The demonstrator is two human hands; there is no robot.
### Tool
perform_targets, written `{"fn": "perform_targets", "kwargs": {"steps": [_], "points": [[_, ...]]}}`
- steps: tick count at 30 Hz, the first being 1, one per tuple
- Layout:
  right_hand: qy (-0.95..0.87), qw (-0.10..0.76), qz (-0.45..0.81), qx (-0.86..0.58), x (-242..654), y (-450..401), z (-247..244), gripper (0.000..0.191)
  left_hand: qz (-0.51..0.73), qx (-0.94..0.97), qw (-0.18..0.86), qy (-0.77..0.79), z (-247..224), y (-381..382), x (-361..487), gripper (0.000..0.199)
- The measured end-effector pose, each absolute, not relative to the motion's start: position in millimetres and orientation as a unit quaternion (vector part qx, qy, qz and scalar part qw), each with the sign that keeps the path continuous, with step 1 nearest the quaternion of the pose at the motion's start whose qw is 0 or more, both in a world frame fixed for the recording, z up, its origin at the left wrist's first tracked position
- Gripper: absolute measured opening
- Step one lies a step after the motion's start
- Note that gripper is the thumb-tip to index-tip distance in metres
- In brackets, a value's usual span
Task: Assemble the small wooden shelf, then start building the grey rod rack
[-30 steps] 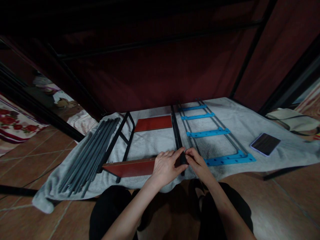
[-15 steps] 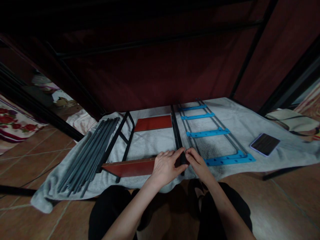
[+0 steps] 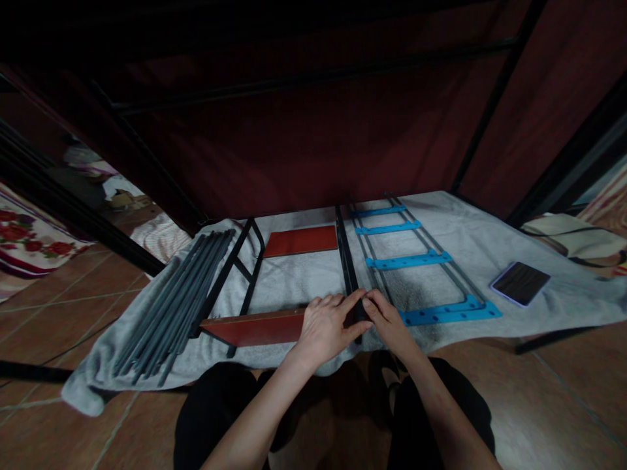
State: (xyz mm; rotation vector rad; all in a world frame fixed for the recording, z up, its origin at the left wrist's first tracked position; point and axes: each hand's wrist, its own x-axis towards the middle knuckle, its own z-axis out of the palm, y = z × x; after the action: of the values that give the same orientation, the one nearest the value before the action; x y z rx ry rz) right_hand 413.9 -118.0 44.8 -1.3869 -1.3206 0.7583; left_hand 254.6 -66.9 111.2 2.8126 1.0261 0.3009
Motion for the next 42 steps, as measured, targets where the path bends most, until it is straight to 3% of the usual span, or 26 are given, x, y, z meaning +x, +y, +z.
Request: {"fn": "perform_targets", "kwargs": {"steps": [6, 14, 23, 31, 42], "points": [[-0.570, 0.510, 0.319, -0.560, 420, -121, 44, 0.023, 0.100, 0.933, 0.065, 0.339, 110, -67, 254, 0.060], [-0.539, 0.514, 0.345, -0.571, 414, -116, 46, 0.033, 0.100, 0.934, 0.058, 0.337, 111, -67, 255, 0.061], [-0.552, 0.525, 0.332, -0.556, 419, -118, 43, 0.020, 0.104, 0.934, 0.061, 0.336, 108, -67, 254, 0.061], [-0.573, 0.483, 0.323, -0.578, 415, -119, 39, 0.028, 0.102, 0.934, 0.059, 0.338, 110, -67, 254, 0.061], [-0.578, 0.494, 0.269, -0.591, 411, -117, 35, 0.024, 0.102, 0.935, 0.054, 0.334, 109, -66, 254, 0.062]]}}
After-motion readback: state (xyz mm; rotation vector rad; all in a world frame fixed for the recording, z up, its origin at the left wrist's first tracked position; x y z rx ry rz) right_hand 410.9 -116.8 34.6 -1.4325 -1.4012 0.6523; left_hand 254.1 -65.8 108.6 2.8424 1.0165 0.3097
